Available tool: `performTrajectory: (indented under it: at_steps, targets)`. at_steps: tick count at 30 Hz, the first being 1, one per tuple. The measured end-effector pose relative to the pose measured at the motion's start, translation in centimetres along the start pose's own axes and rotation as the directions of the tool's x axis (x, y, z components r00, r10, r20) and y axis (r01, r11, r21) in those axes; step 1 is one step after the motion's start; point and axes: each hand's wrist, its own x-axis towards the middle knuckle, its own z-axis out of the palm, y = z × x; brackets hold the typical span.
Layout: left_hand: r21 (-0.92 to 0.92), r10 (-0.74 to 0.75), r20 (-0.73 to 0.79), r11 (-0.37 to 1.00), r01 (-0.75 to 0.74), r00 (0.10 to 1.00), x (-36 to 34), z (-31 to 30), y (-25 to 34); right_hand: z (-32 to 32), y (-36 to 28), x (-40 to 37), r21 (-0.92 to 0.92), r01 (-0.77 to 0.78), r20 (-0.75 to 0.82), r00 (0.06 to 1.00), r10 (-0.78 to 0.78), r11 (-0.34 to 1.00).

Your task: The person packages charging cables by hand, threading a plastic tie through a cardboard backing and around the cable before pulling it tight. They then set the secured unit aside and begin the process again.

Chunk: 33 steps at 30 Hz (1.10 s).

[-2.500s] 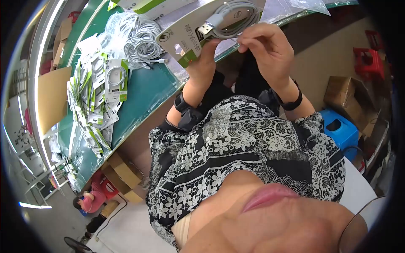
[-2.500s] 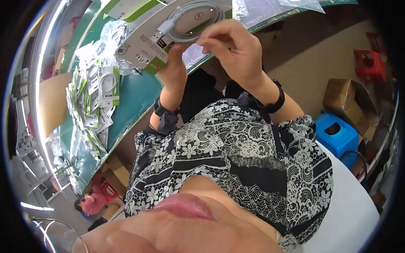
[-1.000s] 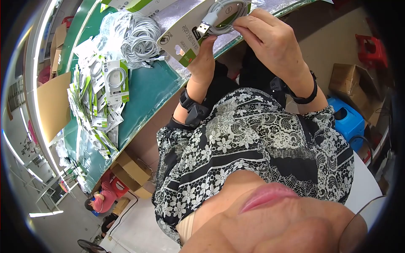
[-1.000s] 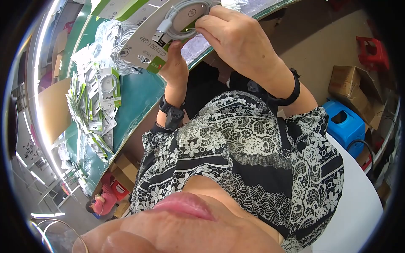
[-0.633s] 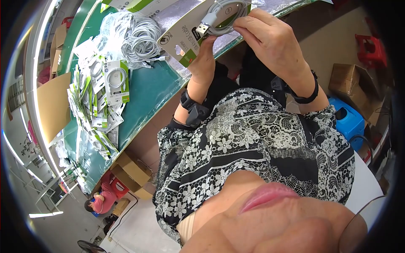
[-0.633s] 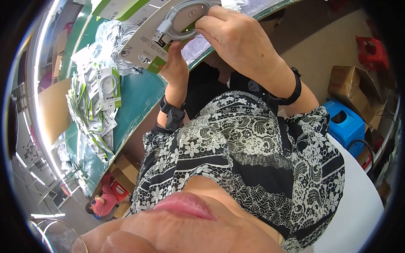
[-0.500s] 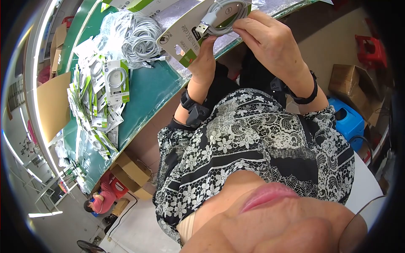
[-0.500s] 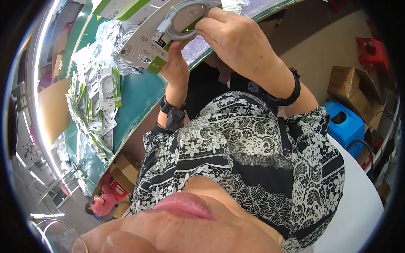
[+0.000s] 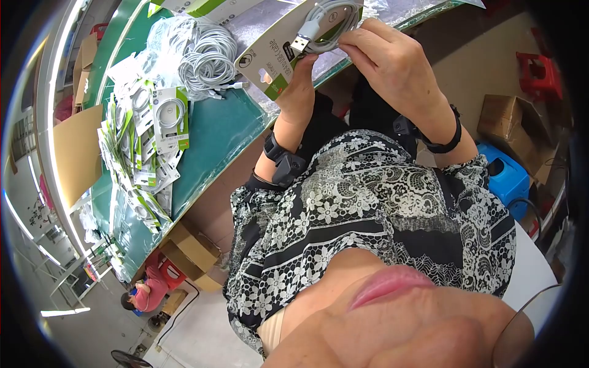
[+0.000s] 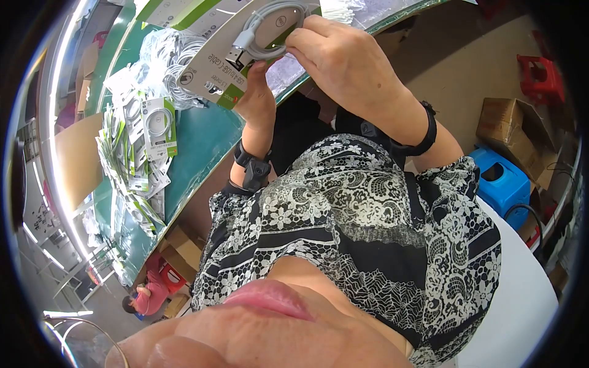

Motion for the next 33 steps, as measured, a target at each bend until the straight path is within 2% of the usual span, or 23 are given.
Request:
performTrajectory:
  at_steps: [4,7,12,16,19,20,21,23,24,25,26,27,28,29,30,31,32,33]
  targets:
    - [0.053,0.033,-0.085,0.998,-0.028,0.996,0.4,0.7,0.6,0.2,0.0,0.1,-0.008,0.014,0.001,1.0,-0.014,1.0]
    - [-0.049,-0.08,-0.111,0.996,0.075,0.991,0.3,0.8,0.8,0.2,-0.2,0.1,-0.004,0.0,0.009,1.0,0.0,1.0]
    - [-0.058,-0.065,-0.087,0.997,0.06,0.994,0.1,0.5,0.6,0.6,0.1,0.1,0.008,0.005,0.019,1.0,-0.005,1.0]
    - [0.061,-0.066,-0.037,0.996,0.068,0.997,0.0,-0.1,1.1,0.4,-0.1,0.3,0.056,0.0,0.02,1.0,-0.001,0.998]
    - [0.155,0.26,0.135,0.948,-0.279,0.956,1.0,-1.1,1.3,0.9,0.0,-0.3,0.152,-0.019,-0.05,0.998,0.026,0.988]
    - [0.157,0.256,0.127,0.949,-0.274,0.958,1.3,-1.3,1.3,1.1,0.0,-0.6,0.2,-0.028,-0.082,0.996,0.045,0.979]
    - [0.137,0.325,0.165,0.927,-0.348,0.931,1.7,-1.3,1.4,1.5,0.1,-0.9,0.199,-0.027,-0.072,0.997,0.042,0.98]
    - [0.093,0.457,0.23,0.868,-0.487,0.859,2.1,-1.3,1.6,2.4,0.2,-1.5,0.407,-0.11,-0.09,0.983,0.159,0.907]
    - [0.097,0.456,0.221,0.869,-0.484,0.862,1.7,-1.4,1.6,2.6,0.3,-1.7,0.505,-0.144,-0.092,0.971,0.219,0.851]
    - [0.154,0.261,0.207,0.943,-0.295,0.943,0.9,-1.6,1.6,2.7,0.4,-1.7,0.503,-0.143,-0.086,0.973,0.214,0.853]
    - [0.206,0.056,0.182,0.974,-0.094,0.982,0.1,-1.7,1.7,2.7,0.5,-1.7,0.515,-0.193,-0.003,0.974,0.226,0.836]
    - [0.251,-0.149,0.146,0.962,0.11,0.978,-0.2,-1.7,1.7,2.6,0.6,-1.7,0.522,-0.241,0.079,0.969,0.234,0.818]
    - [0.251,-0.147,0.137,0.962,0.11,0.98,-0.1,-1.5,1.6,2.6,0.9,-1.7,0.526,-0.288,0.16,0.958,0.239,0.801]
    - [-0.094,-0.287,0.044,0.952,0.29,0.957,0.2,-1.2,1.2,2.2,2.3,-2.2,0.527,-0.285,0.165,0.959,0.232,0.801]
    - [-0.439,-0.438,0.004,0.807,0.395,0.899,0.5,-0.9,0.9,1.6,4.6,-2.9,0.725,-0.224,0.096,0.969,0.227,0.651]
    - [-0.729,-0.576,0.024,0.549,0.409,0.817,0.7,-1.0,0.7,1.6,6.2,-3.3,0.877,-0.139,0.028,0.971,0.239,0.461]
    - [-0.73,-0.574,0.013,0.554,0.4,0.819,0.7,-1.1,0.6,2.4,6.5,-3.1,0.877,-0.138,0.033,0.973,0.229,0.46]
    - [-0.748,-0.597,0.059,0.504,0.431,0.8,0.5,-1.1,0.4,3.2,6.5,-2.9,0.851,-0.215,0.074,0.952,0.297,0.479]
